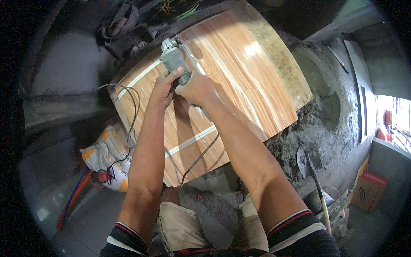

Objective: The person connects an angle grinder to an electrical socket and cuts a tile along marked lines using the angle grinder.

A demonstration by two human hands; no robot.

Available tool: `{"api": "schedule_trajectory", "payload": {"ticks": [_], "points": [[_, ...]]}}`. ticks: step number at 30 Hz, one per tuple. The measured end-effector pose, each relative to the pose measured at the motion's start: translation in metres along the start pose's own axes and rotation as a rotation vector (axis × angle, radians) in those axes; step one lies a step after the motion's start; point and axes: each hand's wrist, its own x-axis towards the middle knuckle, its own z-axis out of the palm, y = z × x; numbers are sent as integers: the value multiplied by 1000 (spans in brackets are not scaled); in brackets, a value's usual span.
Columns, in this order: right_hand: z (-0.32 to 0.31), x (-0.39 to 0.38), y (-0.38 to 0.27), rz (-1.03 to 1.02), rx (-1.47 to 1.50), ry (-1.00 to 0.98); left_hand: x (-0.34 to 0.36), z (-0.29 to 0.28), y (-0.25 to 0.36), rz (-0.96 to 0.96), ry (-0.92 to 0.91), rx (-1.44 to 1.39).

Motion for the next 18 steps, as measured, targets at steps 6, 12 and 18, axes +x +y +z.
{"api": "schedule_trajectory", "payload": {"ticks": [6,12,18], "points": [[1,7,7,-23,-1,4,1,1,4,-33,-47,23],[4,9,4,-25,-15,-10,0,2,5,-38,-26,3],[4,6,4,-22,-5,29,2,0,2,-43,-31,2]]}}
